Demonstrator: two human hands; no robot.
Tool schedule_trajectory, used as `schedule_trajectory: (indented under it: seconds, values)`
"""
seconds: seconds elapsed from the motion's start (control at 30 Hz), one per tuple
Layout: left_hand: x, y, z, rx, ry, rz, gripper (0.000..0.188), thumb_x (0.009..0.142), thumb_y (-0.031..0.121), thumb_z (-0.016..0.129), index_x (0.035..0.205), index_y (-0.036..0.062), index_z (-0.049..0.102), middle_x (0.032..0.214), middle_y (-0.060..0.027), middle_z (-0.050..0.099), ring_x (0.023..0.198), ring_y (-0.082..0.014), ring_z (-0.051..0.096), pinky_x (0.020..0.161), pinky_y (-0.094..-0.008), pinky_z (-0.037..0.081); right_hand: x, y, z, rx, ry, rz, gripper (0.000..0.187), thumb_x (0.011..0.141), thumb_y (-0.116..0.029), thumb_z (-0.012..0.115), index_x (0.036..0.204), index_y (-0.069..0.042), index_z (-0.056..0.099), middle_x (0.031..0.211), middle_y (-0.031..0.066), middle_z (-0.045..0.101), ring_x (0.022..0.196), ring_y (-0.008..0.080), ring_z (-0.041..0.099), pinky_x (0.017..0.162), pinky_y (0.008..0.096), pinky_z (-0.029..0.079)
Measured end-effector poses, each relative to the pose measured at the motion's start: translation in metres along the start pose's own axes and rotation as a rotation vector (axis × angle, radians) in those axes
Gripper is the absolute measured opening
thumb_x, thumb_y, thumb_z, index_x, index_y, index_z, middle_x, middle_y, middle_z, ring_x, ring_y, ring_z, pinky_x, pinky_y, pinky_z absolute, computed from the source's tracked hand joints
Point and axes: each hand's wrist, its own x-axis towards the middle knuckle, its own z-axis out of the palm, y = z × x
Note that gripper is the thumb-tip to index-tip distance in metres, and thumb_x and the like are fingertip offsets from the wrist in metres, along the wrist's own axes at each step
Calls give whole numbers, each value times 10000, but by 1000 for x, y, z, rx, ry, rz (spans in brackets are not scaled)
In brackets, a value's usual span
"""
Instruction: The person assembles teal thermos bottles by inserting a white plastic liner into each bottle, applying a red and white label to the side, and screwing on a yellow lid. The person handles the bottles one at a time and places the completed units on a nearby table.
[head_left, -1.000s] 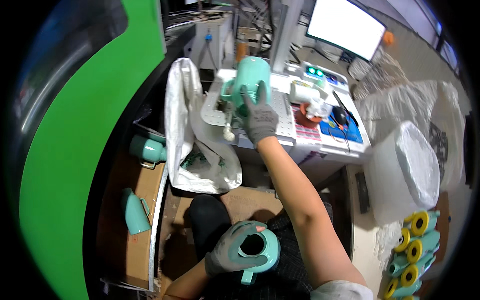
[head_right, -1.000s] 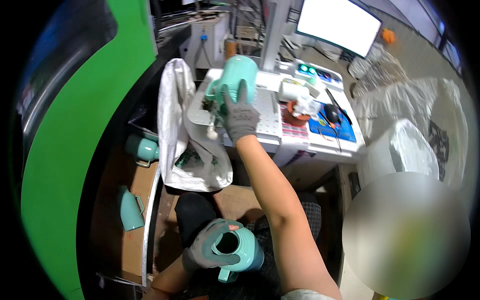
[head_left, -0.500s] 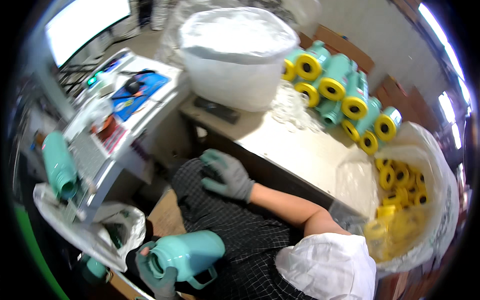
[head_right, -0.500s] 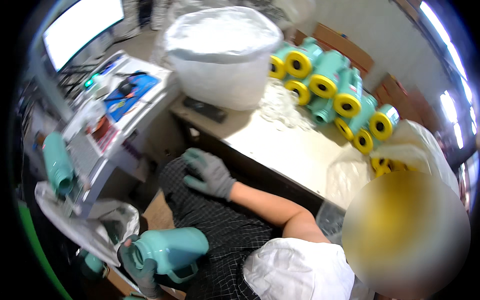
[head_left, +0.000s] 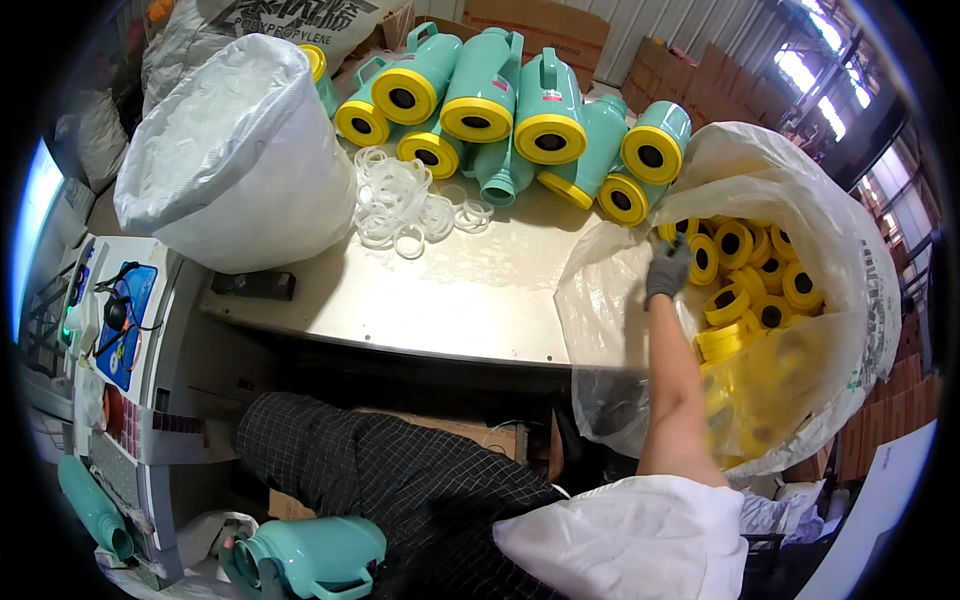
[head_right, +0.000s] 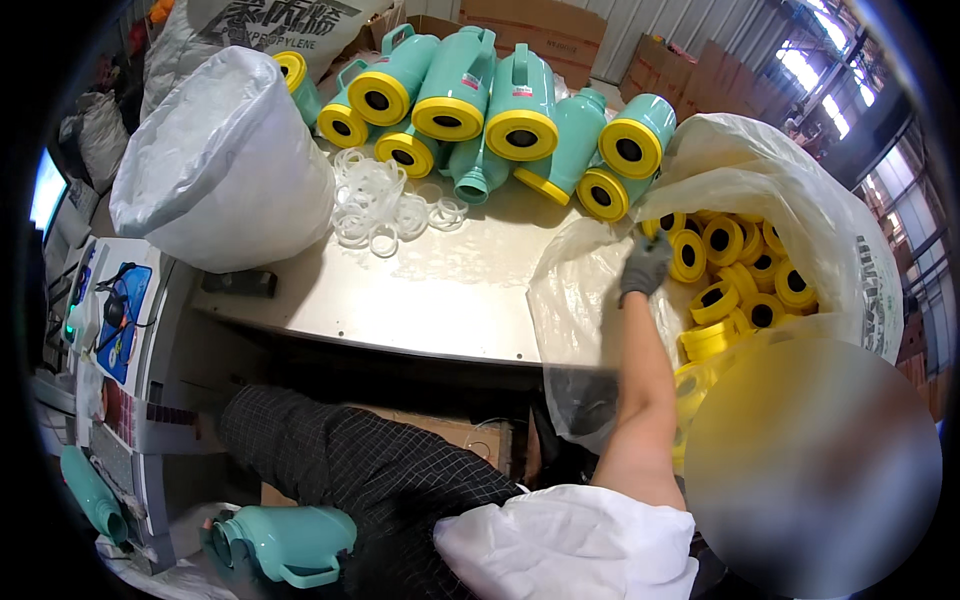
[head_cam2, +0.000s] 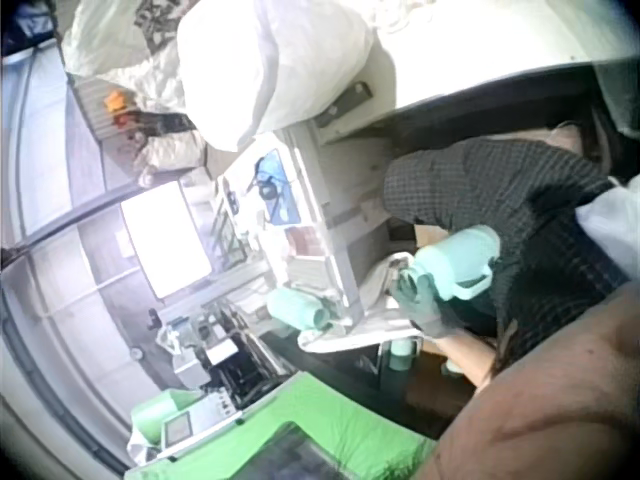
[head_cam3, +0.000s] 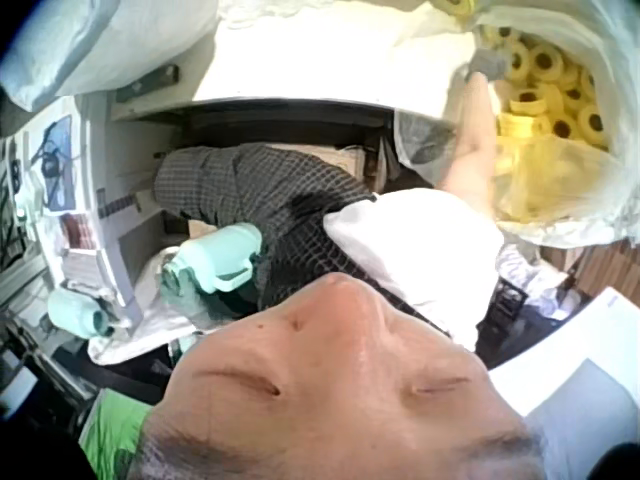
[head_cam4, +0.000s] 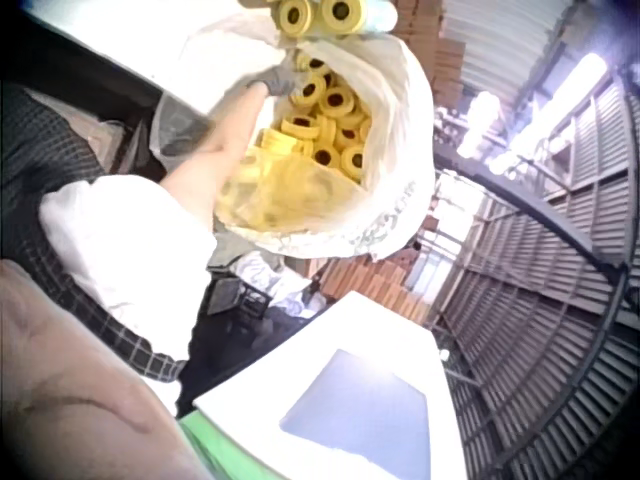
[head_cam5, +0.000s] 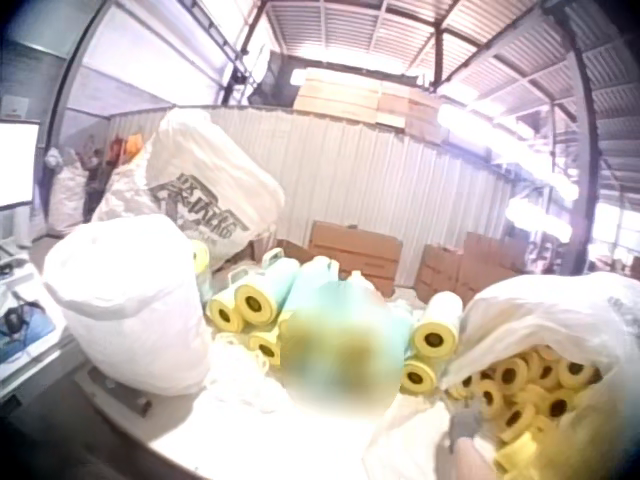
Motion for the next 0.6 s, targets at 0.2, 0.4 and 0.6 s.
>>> schedule_trajectory:
  seconds: [0.2,0.4,0.6]
  values:
    - [-8,16,7,-58,0,-80,707,801,151,767,1443,11,508,1370,-171,584,1261,-301,579,1062,-431,482,52,102,-14,-821,-578,38,561,1025,-416,557,1470,-74,570,1505,203,542,1310,364,585,1050,421,512]
    - [11,84,13,899,-147,191,652,796,391,837,1326,80,621,1421,-211,532,1342,-398,517,1141,-499,417,28,109,-3,-650,-453,-58,549,1020,-388,578,1444,-39,573,1420,190,561,1248,332,586,1015,405,509]
    - [-6,59,-6,742,10,185,607,804,423,804,1276,84,630,1250,-187,562,1217,-388,565,1061,-492,464,-13,10,-7,-93,-298,-129,539,1015,-361,598,1418,-4,575,1335,178,581,1185,299,587,981,390,507]
